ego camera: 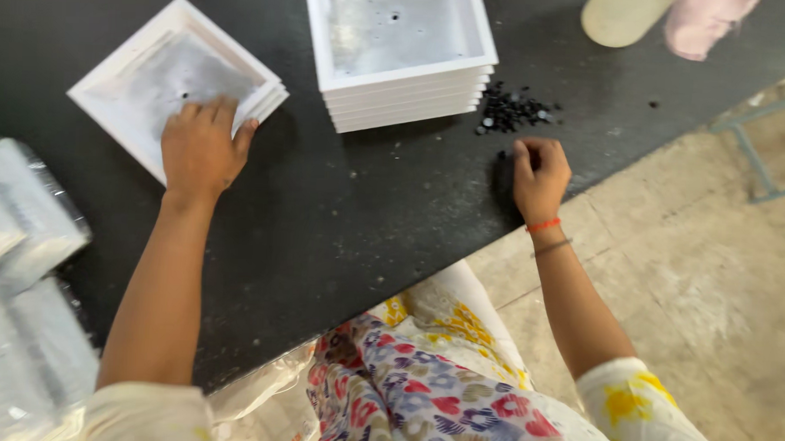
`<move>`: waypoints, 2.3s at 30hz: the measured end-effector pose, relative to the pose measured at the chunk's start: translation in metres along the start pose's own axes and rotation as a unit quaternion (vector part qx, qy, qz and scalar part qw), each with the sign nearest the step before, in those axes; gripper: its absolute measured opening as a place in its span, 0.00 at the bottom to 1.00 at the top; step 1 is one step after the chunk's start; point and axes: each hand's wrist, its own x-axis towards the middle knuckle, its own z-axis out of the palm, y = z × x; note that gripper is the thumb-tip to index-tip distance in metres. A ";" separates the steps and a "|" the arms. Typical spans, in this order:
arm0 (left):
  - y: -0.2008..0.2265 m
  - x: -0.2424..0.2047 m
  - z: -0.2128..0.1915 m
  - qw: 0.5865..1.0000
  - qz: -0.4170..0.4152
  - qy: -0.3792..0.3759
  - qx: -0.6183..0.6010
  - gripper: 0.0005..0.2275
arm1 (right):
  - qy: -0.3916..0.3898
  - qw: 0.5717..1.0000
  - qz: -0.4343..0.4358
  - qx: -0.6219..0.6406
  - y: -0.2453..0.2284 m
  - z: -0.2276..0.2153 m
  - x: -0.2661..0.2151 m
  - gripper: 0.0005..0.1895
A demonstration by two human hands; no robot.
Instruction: The person unpacks white plastic trays from plastic bags, wipes them with a cloth, and inserts small black circular pieces into holes on the tray surface. The person stacks the finished trays on the table.
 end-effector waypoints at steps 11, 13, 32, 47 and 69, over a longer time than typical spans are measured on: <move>0.146 0.129 0.007 0.973 0.094 -0.107 -0.183 0.12 | -0.096 0.980 -0.030 -0.174 0.003 0.022 0.023 0.17; 0.141 0.135 0.005 0.968 0.140 -0.084 -0.188 0.11 | -0.100 0.981 -0.046 -0.159 0.009 0.017 0.023 0.16; 0.107 -0.121 -0.158 0.660 -0.445 -0.010 -0.604 0.14 | -0.264 0.959 -0.025 -0.095 0.003 -0.022 0.039 0.08; 0.146 -0.162 0.027 0.386 -0.550 -0.040 -0.740 0.17 | -0.587 0.764 -0.252 0.090 -0.156 0.068 0.010 0.03; 0.140 -0.129 -0.142 0.617 -0.476 0.040 -0.625 0.15 | -0.389 0.883 0.000 0.261 -0.093 -0.002 -0.022 0.06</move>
